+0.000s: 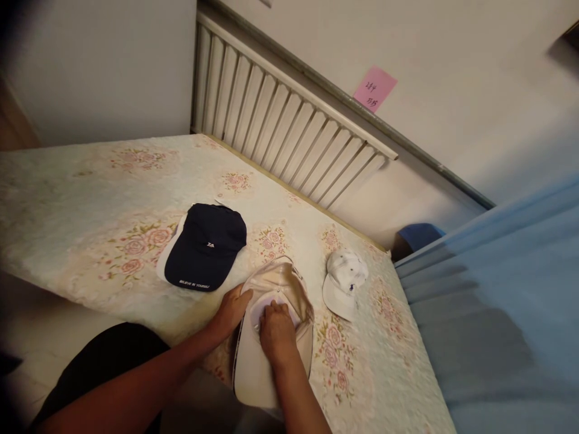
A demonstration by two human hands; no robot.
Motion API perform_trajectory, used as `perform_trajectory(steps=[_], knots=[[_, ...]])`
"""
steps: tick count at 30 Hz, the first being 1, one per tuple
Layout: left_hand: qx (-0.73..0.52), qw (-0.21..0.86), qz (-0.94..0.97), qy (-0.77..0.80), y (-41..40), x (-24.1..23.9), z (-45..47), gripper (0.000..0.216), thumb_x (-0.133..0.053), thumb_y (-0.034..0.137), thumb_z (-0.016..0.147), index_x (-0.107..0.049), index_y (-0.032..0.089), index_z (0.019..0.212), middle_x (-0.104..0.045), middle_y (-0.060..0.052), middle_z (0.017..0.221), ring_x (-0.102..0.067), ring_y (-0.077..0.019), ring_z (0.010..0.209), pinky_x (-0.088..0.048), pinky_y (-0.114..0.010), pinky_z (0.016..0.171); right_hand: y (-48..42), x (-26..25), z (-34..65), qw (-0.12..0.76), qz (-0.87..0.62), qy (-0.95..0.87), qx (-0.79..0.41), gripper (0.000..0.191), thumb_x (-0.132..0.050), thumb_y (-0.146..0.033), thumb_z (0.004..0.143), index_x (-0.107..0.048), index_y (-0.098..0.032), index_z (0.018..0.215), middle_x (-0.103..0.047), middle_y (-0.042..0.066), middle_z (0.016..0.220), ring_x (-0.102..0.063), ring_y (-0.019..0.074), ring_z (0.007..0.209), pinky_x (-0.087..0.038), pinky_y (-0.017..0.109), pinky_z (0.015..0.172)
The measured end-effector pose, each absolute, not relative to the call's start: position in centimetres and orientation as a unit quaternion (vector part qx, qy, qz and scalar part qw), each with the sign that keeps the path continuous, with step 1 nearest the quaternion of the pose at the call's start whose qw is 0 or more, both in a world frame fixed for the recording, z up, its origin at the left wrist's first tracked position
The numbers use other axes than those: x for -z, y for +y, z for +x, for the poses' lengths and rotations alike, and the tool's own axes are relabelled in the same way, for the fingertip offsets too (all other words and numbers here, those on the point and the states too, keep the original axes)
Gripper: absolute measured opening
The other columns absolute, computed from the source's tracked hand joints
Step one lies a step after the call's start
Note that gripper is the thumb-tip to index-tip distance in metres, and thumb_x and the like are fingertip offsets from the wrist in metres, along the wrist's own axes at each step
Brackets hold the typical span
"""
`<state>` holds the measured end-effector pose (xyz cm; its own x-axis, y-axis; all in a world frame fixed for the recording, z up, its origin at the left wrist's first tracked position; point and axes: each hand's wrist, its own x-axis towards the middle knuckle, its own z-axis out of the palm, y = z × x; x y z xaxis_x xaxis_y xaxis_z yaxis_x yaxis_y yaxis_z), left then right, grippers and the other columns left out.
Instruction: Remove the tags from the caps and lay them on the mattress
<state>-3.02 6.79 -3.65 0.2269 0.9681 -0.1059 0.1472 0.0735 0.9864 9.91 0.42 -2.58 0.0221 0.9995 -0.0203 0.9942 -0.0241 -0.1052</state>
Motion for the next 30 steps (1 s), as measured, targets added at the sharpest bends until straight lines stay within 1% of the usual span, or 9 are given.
perform_trajectory(steps=[1,3,5,7,11,19,23,27,30], knots=[[-0.384,0.534,0.572,0.491,6.9,3.7,-3.0,0.027,-0.041,0.018,0.082,-0.065,0.013,0.095,-0.068,-0.007,0.095,-0.059,-0.0189,0.092,-0.043,-0.028,0.086,0.4,2.6,9.9,0.032,-0.716,-0.696,-0.044,0.024,-0.048,-0.017,0.083,-0.065,-0.014,0.100,-0.067,0.015,0.106,-0.056,0.0257,0.102,-0.041,0.035,0.091],[-0.388,0.519,0.584,0.489,7.0,3.8,-2.9,0.028,-0.041,0.018,0.083,-0.065,0.013,0.095,-0.068,-0.007,0.093,-0.059,-0.0188,0.090,-0.043,-0.028,0.086,0.3,2.8,9.9,0.038,-0.719,-0.693,-0.043,0.032,-0.048,-0.017,0.083,-0.061,-0.012,0.111,-0.062,0.016,0.119,-0.054,0.0262,0.110,-0.038,0.037,0.095],[-0.383,0.510,0.587,0.499,7.0,3.9,-2.9,0.027,-0.041,0.018,0.083,-0.065,0.013,0.095,-0.068,-0.007,0.092,-0.059,-0.0190,0.090,-0.043,-0.029,0.086,0.2,3.0,9.7,0.044,-0.717,-0.694,-0.038,0.041,-0.045,-0.014,0.083,-0.054,-0.011,0.123,-0.050,0.016,0.137,-0.047,0.0267,0.122,-0.034,0.039,0.101],[-0.375,0.504,0.588,0.509,7.1,4.0,-2.8,0.027,-0.042,0.018,0.082,-0.065,0.013,0.095,-0.068,-0.008,0.092,-0.059,-0.0191,0.091,-0.043,-0.028,0.085,0.2,3.2,9.6,0.044,-0.709,-0.703,-0.033,0.047,-0.041,-0.011,0.083,-0.048,-0.012,0.130,-0.041,0.014,0.144,-0.043,0.0271,0.127,-0.031,0.041,0.103],[-0.374,0.500,0.594,0.508,7.1,4.0,-2.8,0.027,-0.041,0.017,0.082,-0.065,0.014,0.095,-0.068,-0.007,0.092,-0.060,-0.0189,0.090,-0.043,-0.028,0.085,0.4,3.4,9.5,0.031,-0.697,-0.716,-0.018,0.050,-0.038,-0.010,0.084,-0.047,-0.017,0.132,-0.045,0.012,0.142,-0.049,0.0278,0.120,-0.034,0.043,0.100],[-0.369,0.514,0.583,0.510,7.2,3.9,-2.9,0.026,-0.044,0.017,0.080,-0.066,0.014,0.094,-0.069,-0.008,0.093,-0.059,-0.0206,0.094,-0.042,-0.028,0.087,1.1,3.1,9.3,0.022,-0.720,-0.693,-0.001,0.045,-0.039,-0.011,0.083,-0.053,-0.013,0.127,-0.052,0.013,0.136,-0.053,0.0288,0.110,-0.039,0.040,0.094],[-0.369,0.515,0.579,0.514,7.3,3.9,-2.9,0.027,-0.043,0.018,0.081,-0.065,0.014,0.095,-0.069,-0.008,0.094,-0.059,-0.0203,0.094,-0.042,-0.028,0.087,1.3,3.2,9.4,0.044,-0.714,-0.698,-0.012,0.042,-0.042,-0.012,0.083,-0.055,-0.014,0.123,-0.053,0.013,0.135,-0.051,0.0275,0.116,-0.036,0.040,0.099],[-0.365,0.511,0.589,0.508,7.1,3.9,-3.0,0.026,-0.042,0.018,0.082,-0.065,0.013,0.093,-0.068,-0.008,0.093,-0.059,-0.0203,0.092,-0.042,-0.030,0.086,1.3,3.6,9.5,0.086,-0.742,-0.665,-0.010,0.042,-0.040,-0.013,0.084,-0.053,-0.009,0.124,-0.053,0.017,0.133,-0.047,0.0250,0.123,-0.031,0.039,0.104],[-0.361,0.513,0.592,0.506,7.1,4.0,-3.0,0.026,-0.043,0.018,0.082,-0.064,0.013,0.095,-0.068,-0.009,0.094,-0.059,-0.0206,0.094,-0.041,-0.031,0.088,1.4,3.8,9.4,0.099,-0.755,-0.648,-0.003,0.045,-0.040,-0.013,0.084,-0.049,-0.007,0.128,-0.053,0.018,0.132,-0.047,0.0253,0.123,-0.032,0.038,0.104]])
